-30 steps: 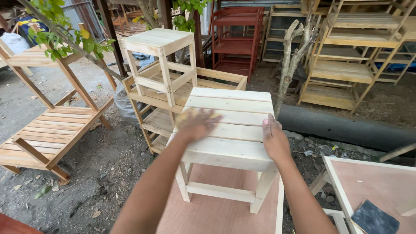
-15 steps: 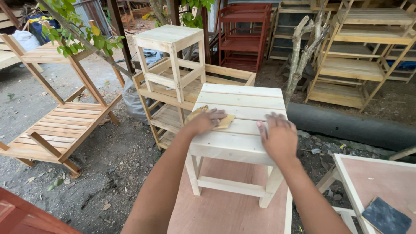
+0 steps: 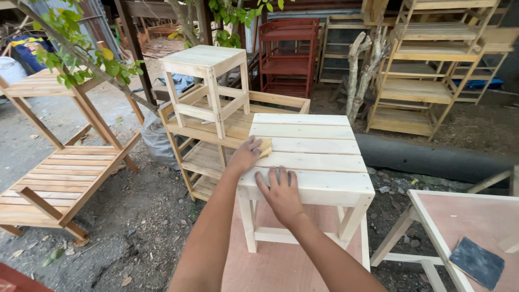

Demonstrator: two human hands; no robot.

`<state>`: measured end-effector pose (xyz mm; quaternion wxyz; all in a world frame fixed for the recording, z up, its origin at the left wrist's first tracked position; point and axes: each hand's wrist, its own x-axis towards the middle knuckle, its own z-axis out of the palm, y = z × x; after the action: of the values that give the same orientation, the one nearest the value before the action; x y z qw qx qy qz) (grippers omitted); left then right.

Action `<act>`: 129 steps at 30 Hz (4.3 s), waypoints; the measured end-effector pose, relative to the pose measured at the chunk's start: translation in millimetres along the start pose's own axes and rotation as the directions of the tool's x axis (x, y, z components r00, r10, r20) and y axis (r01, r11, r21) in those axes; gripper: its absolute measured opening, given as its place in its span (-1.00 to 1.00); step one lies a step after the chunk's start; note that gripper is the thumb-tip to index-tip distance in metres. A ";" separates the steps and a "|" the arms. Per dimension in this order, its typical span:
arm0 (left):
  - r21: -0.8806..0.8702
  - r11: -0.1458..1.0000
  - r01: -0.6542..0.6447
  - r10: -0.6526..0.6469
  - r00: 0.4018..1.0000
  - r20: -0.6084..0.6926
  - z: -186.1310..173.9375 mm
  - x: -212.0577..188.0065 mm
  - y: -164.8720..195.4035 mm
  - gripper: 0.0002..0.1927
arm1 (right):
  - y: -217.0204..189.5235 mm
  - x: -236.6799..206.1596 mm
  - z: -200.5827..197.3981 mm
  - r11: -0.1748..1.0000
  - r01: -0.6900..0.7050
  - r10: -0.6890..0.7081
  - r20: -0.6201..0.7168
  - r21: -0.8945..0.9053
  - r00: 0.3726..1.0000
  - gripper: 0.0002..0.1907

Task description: The person sands a small wooden stool with a sanding block, working over the slatted top, edges, legs and side rails. They repeatedly flip and reposition the stool on a plywood board to reach all surfaces, and at one point use a dark sanding pad on a leg.

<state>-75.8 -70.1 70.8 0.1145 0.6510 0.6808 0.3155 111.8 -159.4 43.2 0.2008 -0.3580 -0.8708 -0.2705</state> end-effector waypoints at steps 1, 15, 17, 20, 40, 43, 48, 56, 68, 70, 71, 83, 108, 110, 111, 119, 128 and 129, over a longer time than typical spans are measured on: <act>-0.019 0.999 -0.026 0.026 0.999 0.023 2.1 1.9 -3.4 -0.19 | 4.7 0.2 5.3 1.000 0.029 -0.028 -0.042 0.005 0.999 -0.22; 0.110 0.977 -0.180 0.158 0.970 0.186 -57.1 10.9 27.5 -0.28 | 103.4 -116.0 -31.2 0.929 0.262 -0.197 -0.249 0.262 0.948 -0.18; -0.006 0.961 -0.276 0.276 0.960 0.047 -72.4 13.2 52.7 -0.33 | 120.0 -138.9 -38.2 0.935 0.258 -0.185 -0.286 0.244 0.940 -0.26; -0.215 0.926 -0.312 0.310 0.950 -0.043 -71.9 12.7 85.7 -0.36 | 140.5 -168.0 -44.2 0.940 0.167 -0.086 -0.266 0.299 0.960 -0.35; 0.279 0.960 0.004 -0.002 1.000 -0.008 21.4 -8.0 40.7 -0.21 | 107.8 -132.9 -24.8 -0.220 -0.052 0.928 0.225 0.974 0.296 0.07; 0.269 0.962 0.057 -0.015 0.988 -0.154 16.8 -37.2 42.3 -0.24 | 137.4 -129.8 -16.6 -0.346 -0.122 0.847 0.366 0.930 0.385 -0.01; 0.325 0.915 0.238 -0.171 0.960 -0.220 14.3 -106.7 59.6 -0.22 | 203.4 -113.9 10.8 -0.435 -0.352 0.596 0.558 0.829 0.578 -0.04; 0.381 0.898 0.221 -0.229 0.973 -0.027 -38.6 -130.8 56.9 -0.31 | 173.8 -37.8 6.7 0.610 -0.716 0.632 0.337 0.340 0.698 -0.34; 0.407 0.844 -0.349 0.185 0.902 0.390 4.9 -96.0 81.5 -0.42 | 109.0 -27.2 34.1 0.784 -0.485 0.373 0.329 0.387 0.867 -0.52; 0.462 0.825 -0.324 0.137 0.909 0.393 2.0 -64.3 77.2 -0.43 | 110.3 -31.6 37.0 0.816 -0.460 0.360 0.317 0.350 0.878 -0.51; 0.460 0.834 -0.305 0.126 0.917 0.379 -1.0 -48.3 74.1 -0.43 | 110.7 -30.7 37.3 0.832 -0.445 0.351 0.305 0.332 0.885 -0.50; 0.376 0.746 -0.550 0.351 0.804 0.480 -27.6 -129.6 55.6 -0.42 | 92.0 -19.4 0.7 0.856 -0.482 0.352 0.473 0.187 0.808 -0.36; 0.288 0.898 -0.333 0.293 0.940 0.174 -24.3 -186.2 50.4 -0.39 | 97.8 -23.3 -0.2 0.846 -0.513 0.374 0.520 0.149 0.768 -0.38; 0.278 0.891 -0.358 0.313 0.930 0.194 -23.4 -177.5 49.2 -0.40 | 97.5 -23.2 -0.9 0.846 -0.508 0.376 0.498 0.159 0.781 -0.37; 0.278 0.882 -0.380 0.328 0.920 0.215 -22.0 -169.4 46.9 -0.39 | 96.7 -21.6 -1.5 0.849 -0.505 0.374 0.495 0.158 0.784 -0.37; 0.276 0.883 -0.381 0.284 0.899 0.332 26.6 -23.8 25.5 -0.35 | 65.8 -8.3 -3.2 0.799 -0.601 0.516 0.487 0.022 0.704 -0.35; 0.276 0.911 -0.307 0.223 0.929 0.296 62.4 112.3 40.7 -0.37 | 77.0 -12.1 -2.5 0.728 -0.685 0.595 0.518 -0.025 0.614 -0.38; 0.260 0.900 -0.351 0.272 0.916 0.295 61.5 98.6 35.3 -0.36 | 75.0 -10.4 -2.1 0.721 -0.692 0.601 0.529 -0.037 0.598 -0.38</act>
<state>-24.6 40.0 68.7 0.0447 0.7966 0.5875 0.1351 173.9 -121.3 63.7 0.0794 -0.6886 -0.7207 0.0012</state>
